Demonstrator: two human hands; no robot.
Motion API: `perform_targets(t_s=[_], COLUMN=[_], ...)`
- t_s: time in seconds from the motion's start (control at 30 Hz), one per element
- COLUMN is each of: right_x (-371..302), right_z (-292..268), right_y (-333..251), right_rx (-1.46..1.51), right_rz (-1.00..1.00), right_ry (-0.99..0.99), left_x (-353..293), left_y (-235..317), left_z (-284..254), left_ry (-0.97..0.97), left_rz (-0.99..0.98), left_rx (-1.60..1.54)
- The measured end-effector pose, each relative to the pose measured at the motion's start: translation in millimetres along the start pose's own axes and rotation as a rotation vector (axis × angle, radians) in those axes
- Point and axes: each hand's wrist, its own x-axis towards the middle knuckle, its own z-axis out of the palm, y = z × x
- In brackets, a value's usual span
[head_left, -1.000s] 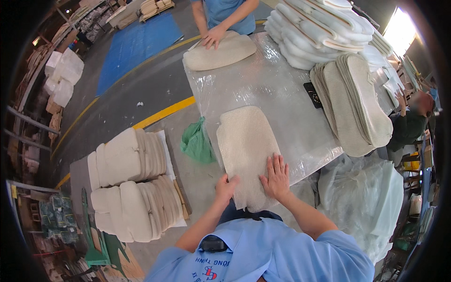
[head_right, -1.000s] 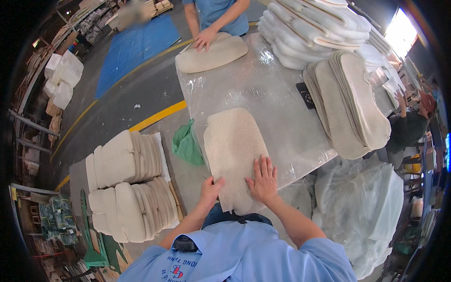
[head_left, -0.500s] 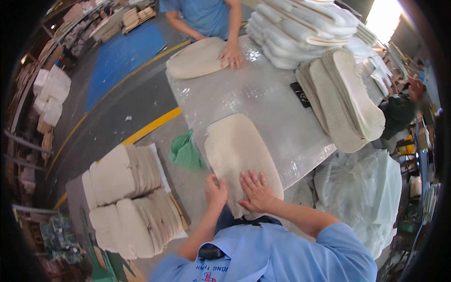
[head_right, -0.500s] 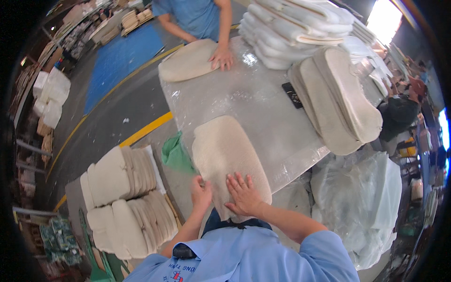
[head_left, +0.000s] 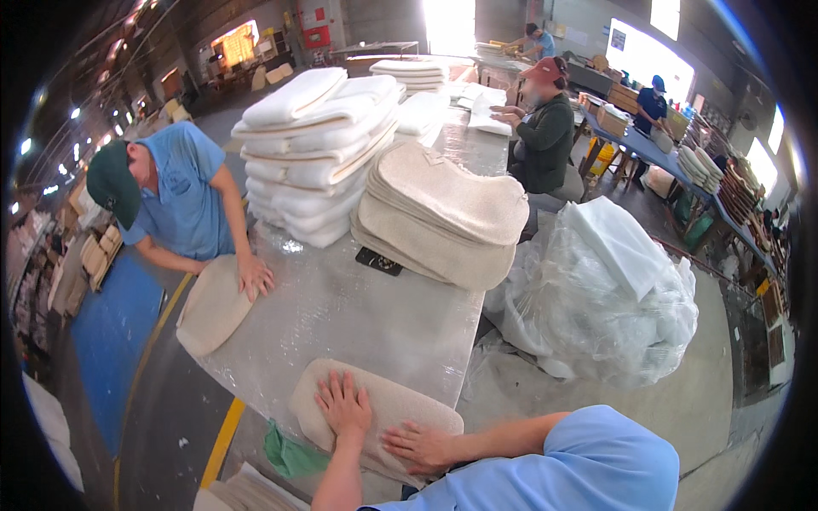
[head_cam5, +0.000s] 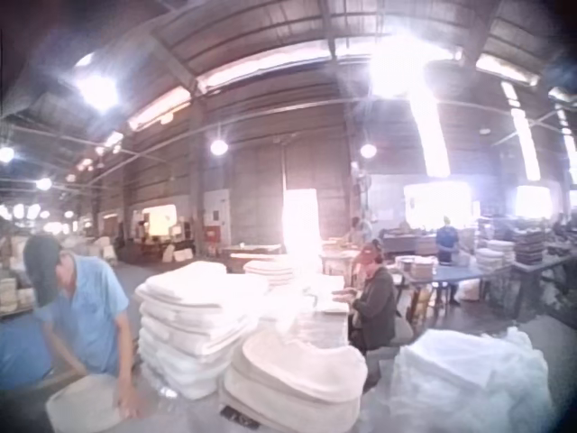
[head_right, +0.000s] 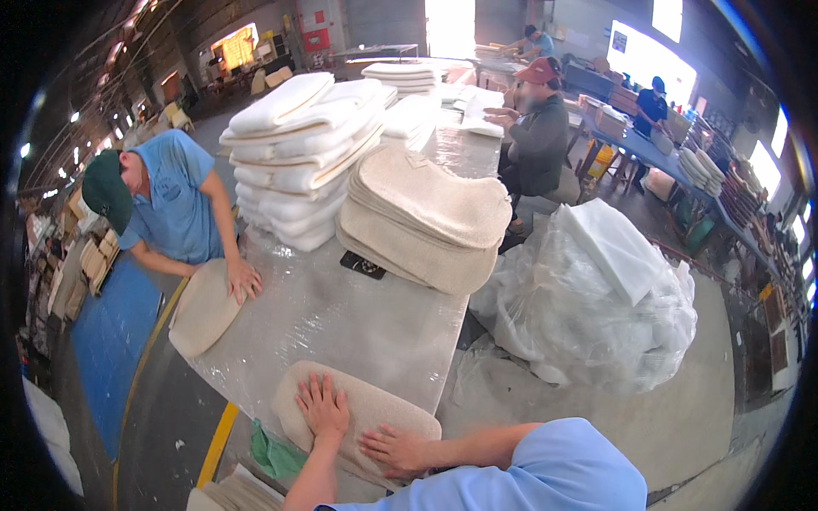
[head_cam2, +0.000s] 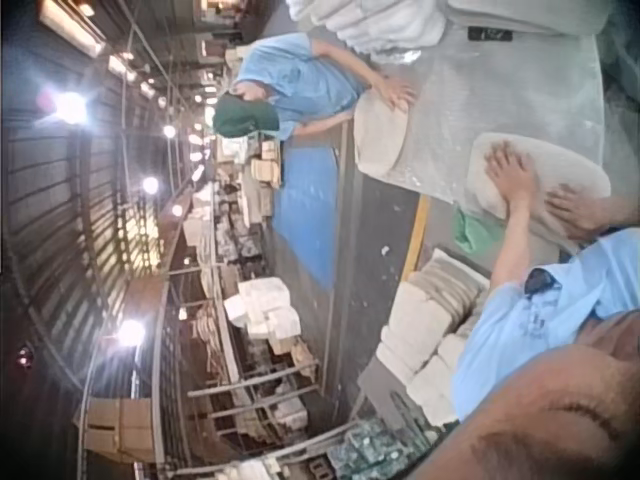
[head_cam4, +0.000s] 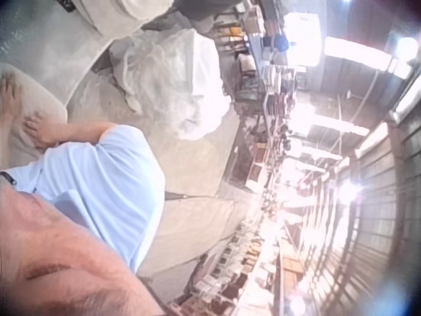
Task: The person inserts cylindrical foam inserts into fabric cushion covers and ties the drawstrings to close them. The person handles the cushions one at a time, places them on a table, and stacks the finished items.
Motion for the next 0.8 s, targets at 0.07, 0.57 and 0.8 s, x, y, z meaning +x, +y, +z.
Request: perform_targets(t_s=[0.07, 0.57, 0.8], right_x=[-9.0, -15.6, -49.4], right_z=[1.9, 18.7, 8.8], right_y=[0.1, 18.5, 52.3], right_rx=[0.016, 0.054, 0.059], right_rz=[-0.036, -0.127, 0.152], right_ry=[0.008, 0.013, 0.195], left_x=[0.2, -56.1, -82.7], left_y=[0.6, -40.1, -50.8], left_z=[0.6, 7.4, 17.9], left_ry=[0.006, -0.047, 0.222], left_rz=[-0.001, -0.106, -0.262], left_rx=[0.007, -0.037, -0.033])
